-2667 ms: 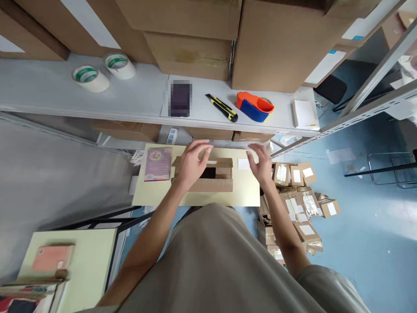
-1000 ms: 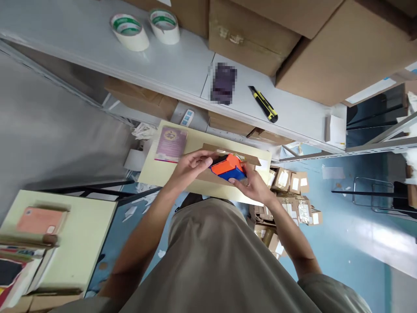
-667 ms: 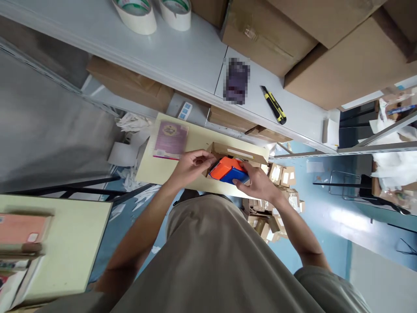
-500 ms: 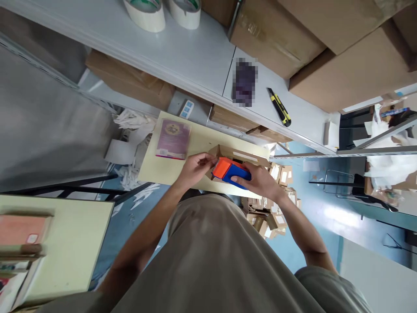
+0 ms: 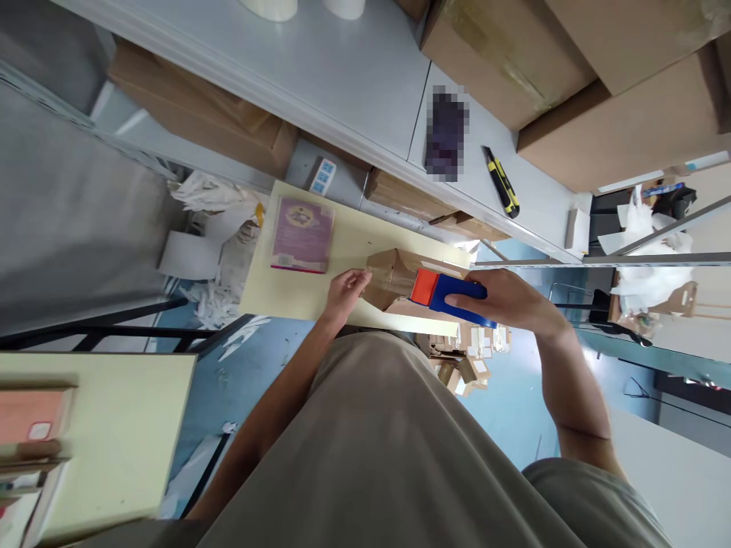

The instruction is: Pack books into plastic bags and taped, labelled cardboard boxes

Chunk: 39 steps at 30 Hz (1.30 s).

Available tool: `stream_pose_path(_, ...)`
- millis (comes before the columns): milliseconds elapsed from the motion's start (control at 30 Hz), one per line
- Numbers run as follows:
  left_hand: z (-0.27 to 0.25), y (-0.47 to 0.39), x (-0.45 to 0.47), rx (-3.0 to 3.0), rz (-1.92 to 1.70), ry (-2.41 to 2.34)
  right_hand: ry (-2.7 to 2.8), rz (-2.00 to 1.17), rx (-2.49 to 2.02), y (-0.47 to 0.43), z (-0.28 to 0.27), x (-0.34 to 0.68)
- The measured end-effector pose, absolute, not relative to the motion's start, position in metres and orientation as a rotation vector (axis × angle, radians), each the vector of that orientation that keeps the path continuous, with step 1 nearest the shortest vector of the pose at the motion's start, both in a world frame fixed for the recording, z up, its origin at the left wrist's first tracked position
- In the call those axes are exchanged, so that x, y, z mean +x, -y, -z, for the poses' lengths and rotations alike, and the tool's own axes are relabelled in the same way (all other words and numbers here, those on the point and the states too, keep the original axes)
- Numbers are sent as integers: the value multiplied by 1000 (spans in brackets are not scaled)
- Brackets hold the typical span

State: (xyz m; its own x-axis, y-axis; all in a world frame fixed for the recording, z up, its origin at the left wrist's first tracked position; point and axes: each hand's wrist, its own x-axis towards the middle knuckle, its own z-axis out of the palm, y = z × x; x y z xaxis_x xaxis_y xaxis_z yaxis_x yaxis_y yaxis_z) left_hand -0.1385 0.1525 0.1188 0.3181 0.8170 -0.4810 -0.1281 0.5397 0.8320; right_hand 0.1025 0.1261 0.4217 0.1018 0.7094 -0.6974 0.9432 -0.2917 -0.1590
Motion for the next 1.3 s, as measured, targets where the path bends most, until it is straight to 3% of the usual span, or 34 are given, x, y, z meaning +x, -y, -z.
stream_pose_path(633,-84,-128,-112,930,-708,-1273,-1636,913,2049,-152,-406,80)
stream_pose_path(800,-119,-124,-129,1214,-921,-972,-1624,903,2025,-153,-405,81)
stream_pose_path(933,-147,-143,-122,1600,-855,-658,-1635,877,1988,-154,-406,78)
stream_pose_path(1067,-146,-167,-101,1816,-755,-493,-1603,843,1959,-154,-408,73)
stream_pose_path(1300,-134,-174,-96,1965,-648,-604,-1531,831,2012,-149,-414,76)
